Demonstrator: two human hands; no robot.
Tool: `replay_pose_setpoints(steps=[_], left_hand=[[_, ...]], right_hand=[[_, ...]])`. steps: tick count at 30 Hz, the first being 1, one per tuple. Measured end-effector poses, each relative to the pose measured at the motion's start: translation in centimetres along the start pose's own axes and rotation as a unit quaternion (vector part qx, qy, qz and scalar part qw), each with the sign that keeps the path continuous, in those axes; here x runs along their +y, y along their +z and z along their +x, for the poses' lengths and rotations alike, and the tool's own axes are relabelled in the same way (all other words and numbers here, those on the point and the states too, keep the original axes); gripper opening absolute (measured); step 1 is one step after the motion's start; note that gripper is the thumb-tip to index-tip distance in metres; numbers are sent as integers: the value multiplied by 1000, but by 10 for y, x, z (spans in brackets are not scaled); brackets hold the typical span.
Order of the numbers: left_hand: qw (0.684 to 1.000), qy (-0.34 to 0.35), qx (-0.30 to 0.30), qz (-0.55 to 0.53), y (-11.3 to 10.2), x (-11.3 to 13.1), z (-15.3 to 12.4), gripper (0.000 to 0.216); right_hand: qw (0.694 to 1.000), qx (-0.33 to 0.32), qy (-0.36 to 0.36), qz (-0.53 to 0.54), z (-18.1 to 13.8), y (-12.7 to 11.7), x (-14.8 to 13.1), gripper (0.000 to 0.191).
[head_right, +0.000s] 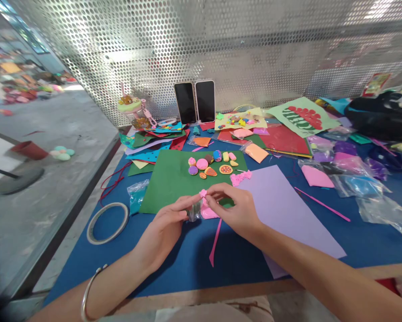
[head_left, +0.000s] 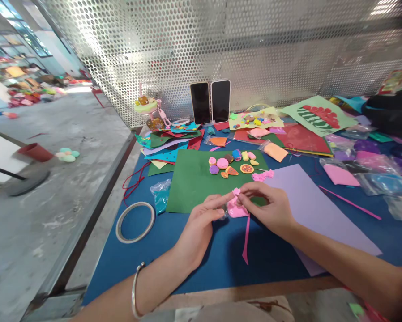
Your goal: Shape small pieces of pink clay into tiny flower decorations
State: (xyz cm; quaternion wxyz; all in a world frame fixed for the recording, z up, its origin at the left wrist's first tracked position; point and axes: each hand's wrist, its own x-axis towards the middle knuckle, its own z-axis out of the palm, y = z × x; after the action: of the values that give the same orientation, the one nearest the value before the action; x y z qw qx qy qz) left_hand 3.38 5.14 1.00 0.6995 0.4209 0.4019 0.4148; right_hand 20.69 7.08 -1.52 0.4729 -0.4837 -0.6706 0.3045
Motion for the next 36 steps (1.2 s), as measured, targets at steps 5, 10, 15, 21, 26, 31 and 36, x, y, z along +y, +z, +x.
replay_pose_setpoints(steps=[5, 10, 15, 21, 26, 31, 36], left_hand=[[1000, -7, -4, -15, 1, 2, 0, 40], [1000, -14, -2, -27, 0, 2, 0, 38], [999, -25, -2, -39, 0, 4, -1, 38], [997, -42, -3, -71, 2, 6, -1, 33], [995, -42, 3, -92, 4, 5, -1, 33], [996, -30, 0, -81, 3, 2, -1, 36], [998, 0, 25, 56, -2, 6, 0, 34]], right_hand=[[1000, -5, -9, -15, 1, -1, -2, 2], [1000, -2, -18, -12, 1, -1, -2, 3], [1000, 4, -25, -15, 2, -2, -2, 2], [998, -10, 21, 50, 3, -1, 0, 8], [992, -26, 57, 111, 4, -1, 4, 7], [983, -26, 93, 156, 5, -1, 5, 8], [977, -31, 112, 180, 7, -2, 6, 13]])
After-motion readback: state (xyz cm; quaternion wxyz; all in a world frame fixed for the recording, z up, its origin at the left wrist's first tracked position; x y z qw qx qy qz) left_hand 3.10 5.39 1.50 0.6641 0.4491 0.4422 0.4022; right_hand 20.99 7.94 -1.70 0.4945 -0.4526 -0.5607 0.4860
